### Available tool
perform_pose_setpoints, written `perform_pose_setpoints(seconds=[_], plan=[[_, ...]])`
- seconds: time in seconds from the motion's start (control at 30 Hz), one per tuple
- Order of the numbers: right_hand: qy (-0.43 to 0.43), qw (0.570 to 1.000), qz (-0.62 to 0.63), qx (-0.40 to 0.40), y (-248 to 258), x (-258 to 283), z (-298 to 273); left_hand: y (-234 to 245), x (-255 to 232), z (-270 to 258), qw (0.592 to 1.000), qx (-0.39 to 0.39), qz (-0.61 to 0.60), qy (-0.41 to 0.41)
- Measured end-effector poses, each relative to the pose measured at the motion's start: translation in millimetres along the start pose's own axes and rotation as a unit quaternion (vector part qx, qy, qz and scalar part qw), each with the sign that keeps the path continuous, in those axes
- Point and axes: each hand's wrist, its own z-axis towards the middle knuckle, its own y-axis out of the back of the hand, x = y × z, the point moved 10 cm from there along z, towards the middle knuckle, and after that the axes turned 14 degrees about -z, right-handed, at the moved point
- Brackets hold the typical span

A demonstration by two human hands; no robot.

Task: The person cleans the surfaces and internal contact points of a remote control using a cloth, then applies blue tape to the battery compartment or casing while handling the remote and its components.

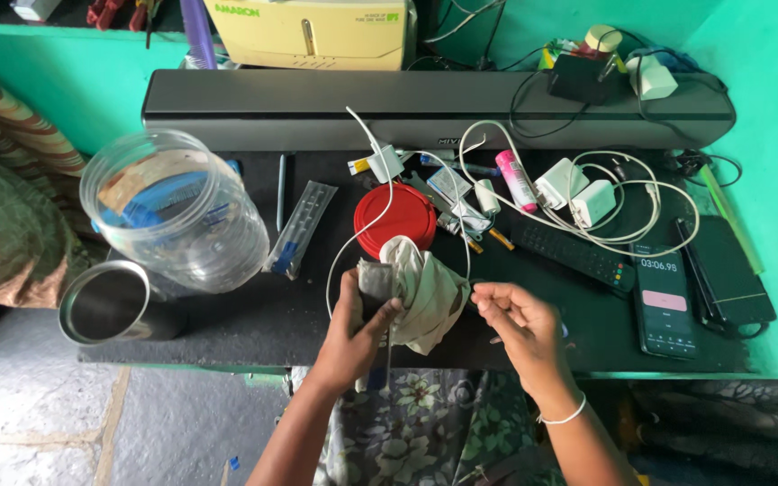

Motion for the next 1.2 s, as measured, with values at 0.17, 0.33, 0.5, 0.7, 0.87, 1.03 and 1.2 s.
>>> perform_pose_setpoints(seconds=[0.17, 0.33, 0.5, 0.7, 0.87, 1.03, 1.2], plan=[[0.087, 0.928, -0.360, 0.048, -27.1, 12.6, -14.2, 24.7, -9.8, -0.3, 0.998, -0.034, -0.044, -0.041], [0.319, 0.900, -0.296, -0.015, -86.2, 58.7, -20.9, 63.2, -19.3, -24.4, 0.990, -0.120, -0.035, -0.062], [0.119, 0.851, -0.487, 0.156, -164.6, 20.4, 6.3, 57.9, -39.6, -43.4, 0.985, -0.094, -0.084, -0.114], [0.409, 0.853, -0.324, 0.015, -174.6, 97.4, -18.3, 42.6, -63.0, -52.3, 0.984, -0.059, -0.009, -0.165], [0.236, 0.886, -0.396, 0.056, -101.3, 69.3, -14.2, 32.4, -43.8, -53.3, 0.957, -0.071, 0.215, -0.182], [0.338, 0.762, -0.545, -0.092, -26.7, 85.5, -21.2, -15.0, -16.5, -34.7, 0.936, 0.023, 0.323, -0.138], [0.268, 0.794, -0.541, -0.062, -3.4, 55.5, -17.7, -79.5, 28.3, -5.7, 0.836, 0.117, 0.524, -0.113]])
